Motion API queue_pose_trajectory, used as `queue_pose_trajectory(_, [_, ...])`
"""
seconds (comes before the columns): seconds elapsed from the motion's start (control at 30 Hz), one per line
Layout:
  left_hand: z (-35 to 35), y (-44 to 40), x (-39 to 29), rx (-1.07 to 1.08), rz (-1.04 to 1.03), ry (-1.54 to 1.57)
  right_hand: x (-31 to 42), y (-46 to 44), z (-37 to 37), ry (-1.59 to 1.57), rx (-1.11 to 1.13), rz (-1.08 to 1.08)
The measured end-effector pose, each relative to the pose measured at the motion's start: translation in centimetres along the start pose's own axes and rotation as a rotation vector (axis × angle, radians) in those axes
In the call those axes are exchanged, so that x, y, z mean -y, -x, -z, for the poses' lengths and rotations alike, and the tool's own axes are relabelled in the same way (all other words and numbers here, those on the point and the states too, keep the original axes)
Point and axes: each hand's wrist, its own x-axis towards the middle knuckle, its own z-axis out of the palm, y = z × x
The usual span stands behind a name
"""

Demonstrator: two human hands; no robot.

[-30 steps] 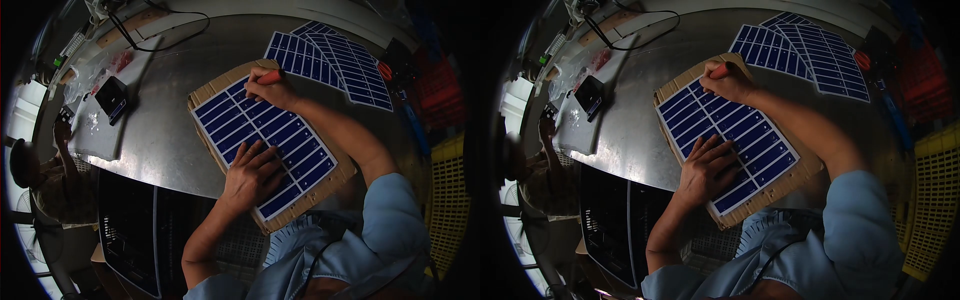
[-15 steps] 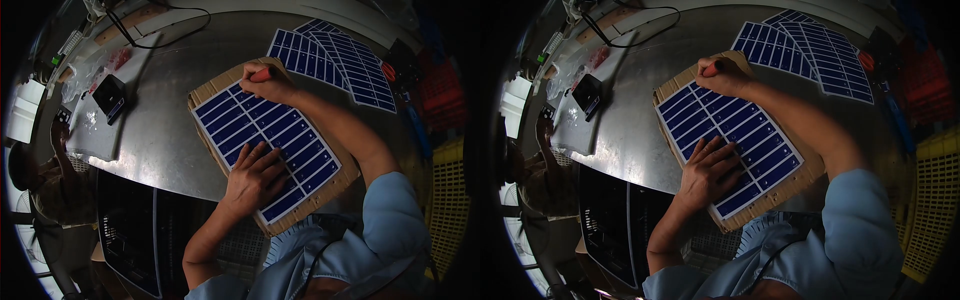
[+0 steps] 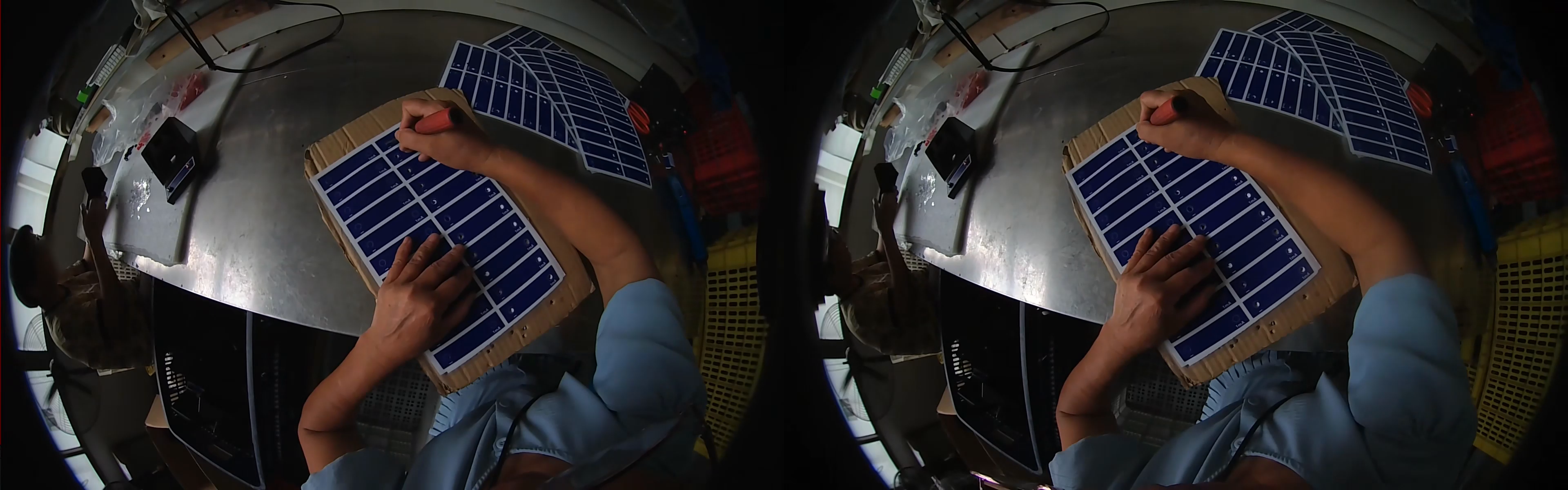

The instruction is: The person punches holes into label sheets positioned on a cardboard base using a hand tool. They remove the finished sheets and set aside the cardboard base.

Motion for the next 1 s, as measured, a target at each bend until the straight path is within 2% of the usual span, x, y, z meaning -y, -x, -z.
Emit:
queue_pose_trajectory(0.2, [0.1,-0.1,0.0,0.006,0.006,0.003,2.1,-0.9,0.4,0.047,0.080,-0.133])
queue_pose_trajectory(0.27, [0.2,-0.2,0.0,0.017,0.005,-0.010,2.7,-1.2,0.3,0.137,0.076,-0.089])
queue_pose_trajectory(0.3, [0.1,-0.2,0.0,0.015,-0.005,-0.012,1.1,-1.4,-0.3,0.219,0.005,0.139])
queue_pose_trajectory(0.4, [0.0,0.0,0.1,0.015,-0.009,-0.023,1.6,-0.5,-0.8,0.286,0.000,0.040])
queue_pose_trajectory(0.53, [0.1,0.2,-0.3,0.033,0.047,-0.010,1.7,1.4,-0.3,0.076,-0.114,0.169])
queue_pose_trajectory(0.63, [0.1,0.0,-0.4,0.016,0.096,0.036,2.6,4.5,1.3,-0.021,-0.146,0.146])
queue_pose_trajectory(0.67, [0.5,-0.2,-0.9,0.063,0.145,-0.008,3.6,6.0,1.9,-0.072,-0.115,0.111])
queue_pose_trajectory(0.7, [0.3,-0.2,-0.8,0.033,0.155,-0.042,4.3,7.6,2.4,-0.122,-0.084,0.078])
queue_pose_trajectory(0.73, [0.1,-0.1,-0.6,0.002,0.163,-0.081,4.1,9.3,2.5,-0.128,-0.080,0.139])
queue_pose_trajectory(0.8, [-0.2,-0.3,-0.2,0.008,0.179,-0.074,6.1,13.4,3.3,-0.147,0.047,0.055])
queue_pose_trajectory(0.83, [-0.3,-0.4,0.0,0.006,0.183,-0.089,6.3,15.1,3.1,-0.137,0.099,0.092])
queue_pose_trajectory(0.93, [-0.4,-0.3,0.3,-0.002,0.165,-0.056,7.5,19.2,2.7,-0.056,0.243,0.017])
queue_pose_trajectory(1.0, [0.2,0.0,-0.1,0.036,0.185,-0.016,7.5,19.9,2.5,-0.058,0.265,0.017])
